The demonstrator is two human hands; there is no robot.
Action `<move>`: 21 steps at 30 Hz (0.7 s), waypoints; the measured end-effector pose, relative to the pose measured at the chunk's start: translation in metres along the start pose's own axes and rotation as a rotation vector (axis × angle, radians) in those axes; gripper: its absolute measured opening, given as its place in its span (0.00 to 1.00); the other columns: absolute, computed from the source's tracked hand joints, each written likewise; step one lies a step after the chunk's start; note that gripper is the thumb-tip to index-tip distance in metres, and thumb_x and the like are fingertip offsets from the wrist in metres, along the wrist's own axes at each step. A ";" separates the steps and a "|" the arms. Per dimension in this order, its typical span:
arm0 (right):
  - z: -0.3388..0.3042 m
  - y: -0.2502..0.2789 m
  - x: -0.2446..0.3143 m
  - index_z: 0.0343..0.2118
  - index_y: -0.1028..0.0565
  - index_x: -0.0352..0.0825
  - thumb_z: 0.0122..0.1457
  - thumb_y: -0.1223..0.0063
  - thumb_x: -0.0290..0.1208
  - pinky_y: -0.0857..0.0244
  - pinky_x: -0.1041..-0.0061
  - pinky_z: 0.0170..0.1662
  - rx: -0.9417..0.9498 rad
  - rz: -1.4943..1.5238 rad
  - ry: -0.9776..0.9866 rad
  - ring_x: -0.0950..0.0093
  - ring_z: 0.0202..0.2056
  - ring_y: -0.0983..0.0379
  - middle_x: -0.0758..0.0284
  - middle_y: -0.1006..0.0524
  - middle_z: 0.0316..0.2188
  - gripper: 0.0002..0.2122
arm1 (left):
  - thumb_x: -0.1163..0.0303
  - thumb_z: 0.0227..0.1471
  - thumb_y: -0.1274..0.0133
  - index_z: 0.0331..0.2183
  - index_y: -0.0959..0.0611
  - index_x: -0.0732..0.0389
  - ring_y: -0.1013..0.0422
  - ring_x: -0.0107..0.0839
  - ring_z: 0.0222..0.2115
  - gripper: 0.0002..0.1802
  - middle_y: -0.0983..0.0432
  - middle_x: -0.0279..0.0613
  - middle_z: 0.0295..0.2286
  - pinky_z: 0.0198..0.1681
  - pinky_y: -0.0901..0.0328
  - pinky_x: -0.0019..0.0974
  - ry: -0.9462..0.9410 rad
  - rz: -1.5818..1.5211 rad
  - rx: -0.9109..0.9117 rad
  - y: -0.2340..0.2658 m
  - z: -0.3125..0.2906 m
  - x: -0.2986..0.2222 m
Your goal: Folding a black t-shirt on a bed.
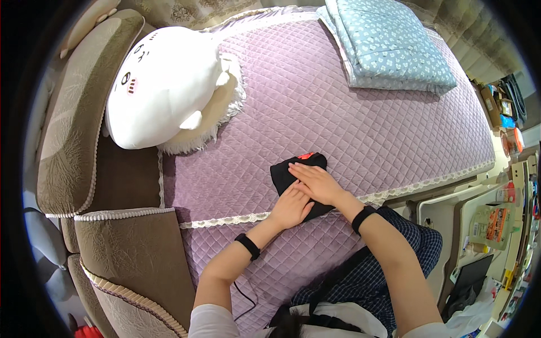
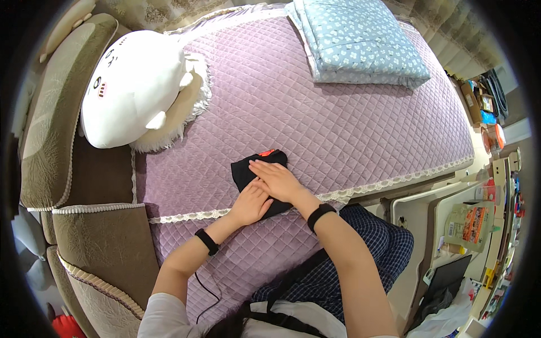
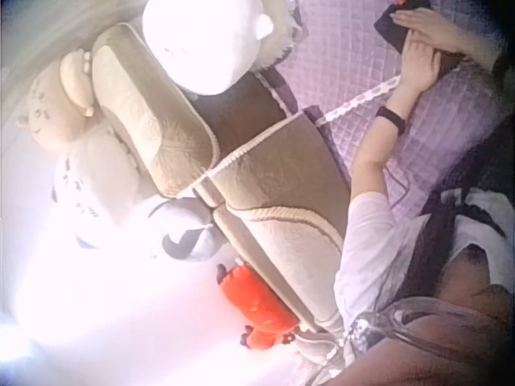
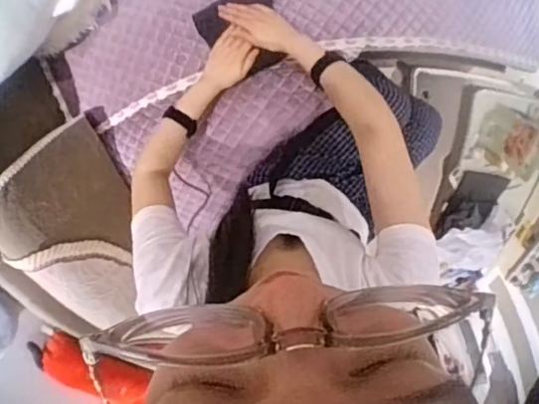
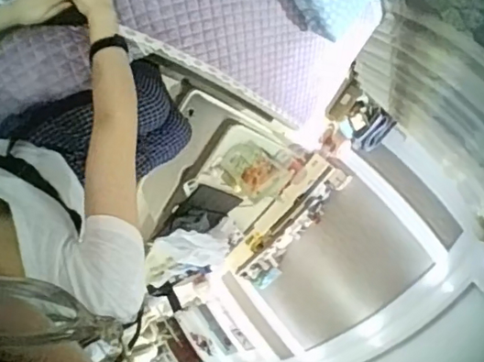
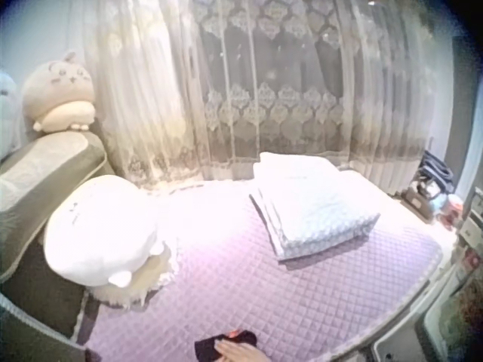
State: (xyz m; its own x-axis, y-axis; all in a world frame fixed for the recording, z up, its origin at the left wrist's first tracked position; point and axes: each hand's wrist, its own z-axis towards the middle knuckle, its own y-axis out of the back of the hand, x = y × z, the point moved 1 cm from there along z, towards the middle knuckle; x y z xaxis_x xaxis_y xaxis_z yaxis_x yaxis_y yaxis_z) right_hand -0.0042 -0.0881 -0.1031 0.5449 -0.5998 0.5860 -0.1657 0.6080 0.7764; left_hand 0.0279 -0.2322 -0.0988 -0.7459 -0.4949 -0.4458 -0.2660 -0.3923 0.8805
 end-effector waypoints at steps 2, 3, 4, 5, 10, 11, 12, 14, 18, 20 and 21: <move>0.009 0.003 -0.017 0.45 0.34 0.32 0.55 0.59 0.39 0.47 0.71 0.51 -0.039 0.128 -0.169 0.68 0.52 0.43 0.61 0.37 0.50 0.19 | 0.65 0.48 0.56 0.43 0.31 0.68 0.46 0.44 0.51 0.21 0.38 0.52 0.46 0.55 0.55 0.43 -0.008 -0.018 -0.041 0.003 0.009 -0.008; 0.012 0.003 -0.029 0.41 0.31 0.32 0.55 0.60 0.39 0.42 0.70 0.46 -0.189 0.276 -0.289 0.65 0.47 0.37 0.59 0.31 0.44 0.17 | 0.66 0.48 0.56 0.43 0.31 0.68 0.45 0.43 0.50 0.20 0.38 0.51 0.46 0.55 0.54 0.42 -0.005 -0.034 -0.079 0.005 0.012 -0.011; 0.017 0.017 -0.024 0.38 0.29 0.32 0.55 0.58 0.39 0.38 0.71 0.41 -0.253 0.366 -0.518 0.64 0.40 0.31 0.60 0.27 0.36 0.15 | 0.66 0.48 0.56 0.43 0.31 0.68 0.45 0.43 0.50 0.20 0.38 0.51 0.46 0.55 0.54 0.42 -0.001 -0.026 -0.077 0.008 0.008 -0.007; 0.022 0.021 -0.029 0.37 0.28 0.32 0.54 0.56 0.37 0.37 0.72 0.39 -0.400 0.429 -0.545 0.66 0.37 0.29 0.60 0.26 0.33 0.14 | 0.67 0.48 0.55 0.42 0.30 0.66 0.42 0.42 0.49 0.20 0.36 0.48 0.45 0.54 0.51 0.42 0.022 -0.120 -0.077 0.011 0.006 -0.001; -0.020 0.029 -0.067 0.35 0.28 0.30 0.53 0.52 0.32 0.35 0.77 0.34 -0.585 0.479 -0.651 0.74 0.32 0.28 0.62 0.25 0.29 0.11 | 0.72 0.43 0.49 0.39 0.28 0.64 0.34 0.43 0.37 0.17 0.31 0.47 0.35 0.42 0.40 0.39 0.550 -0.364 -0.554 0.042 -0.001 0.025; -0.028 0.023 -0.069 0.35 0.28 0.29 0.53 0.52 0.31 0.35 0.77 0.34 -0.373 0.642 -0.741 0.75 0.31 0.28 0.62 0.25 0.28 0.11 | 0.72 0.43 0.49 0.39 0.28 0.64 0.34 0.43 0.37 0.17 0.31 0.47 0.35 0.42 0.40 0.39 0.550 -0.362 -0.556 0.046 -0.004 0.031; -0.032 0.018 -0.067 0.35 0.28 0.28 0.53 0.52 0.30 0.35 0.78 0.34 -0.153 0.799 -0.820 0.75 0.31 0.28 0.62 0.25 0.28 0.11 | 0.71 0.44 0.49 0.38 0.28 0.64 0.34 0.42 0.36 0.17 0.32 0.47 0.34 0.41 0.40 0.38 0.593 -0.230 -0.611 0.048 -0.007 0.038; -0.031 0.013 -0.065 0.34 0.28 0.27 0.52 0.51 0.32 0.35 0.78 0.34 -0.187 0.893 -0.809 0.75 0.30 0.28 0.62 0.25 0.28 0.12 | 0.69 0.44 0.49 0.38 0.28 0.64 0.33 0.42 0.35 0.16 0.33 0.47 0.34 0.40 0.39 0.38 0.635 -0.094 -0.667 0.049 -0.010 0.048; -0.034 0.005 -0.069 0.33 0.27 0.27 0.49 0.46 0.38 0.35 0.78 0.33 -0.213 0.648 -0.799 0.75 0.30 0.28 0.62 0.24 0.26 0.17 | 0.66 0.44 0.48 0.32 0.25 0.64 0.33 0.34 0.28 0.13 0.32 0.44 0.30 0.32 0.38 0.33 0.586 -0.275 -0.439 0.039 0.006 0.058; -0.024 0.004 -0.053 0.32 0.26 0.29 0.46 0.44 0.42 0.35 0.77 0.33 -0.214 0.632 -0.806 0.75 0.29 0.28 0.63 0.24 0.26 0.18 | 0.67 0.44 0.47 0.26 0.24 0.65 0.34 0.30 0.22 0.10 0.30 0.42 0.22 0.26 0.40 0.31 0.751 -0.463 -0.355 0.034 -0.001 0.077; -0.022 0.005 -0.048 0.30 0.26 0.30 0.45 0.44 0.41 0.35 0.77 0.33 -0.211 0.560 -0.869 0.74 0.29 0.28 0.63 0.24 0.25 0.17 | 0.68 0.43 0.47 0.22 0.24 0.65 0.36 0.28 0.18 0.10 0.31 0.41 0.16 0.23 0.42 0.30 0.800 -0.544 -0.376 0.029 -0.001 0.083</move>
State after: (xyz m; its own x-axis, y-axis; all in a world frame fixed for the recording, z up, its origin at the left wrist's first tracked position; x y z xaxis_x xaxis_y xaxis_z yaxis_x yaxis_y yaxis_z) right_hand -0.0135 -0.0446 -0.1325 -0.3549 -0.3206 0.8782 -0.0195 0.9417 0.3359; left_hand -0.0411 -0.2856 -0.1102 0.0780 -0.4949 -0.8654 -0.1348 -0.8654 0.4827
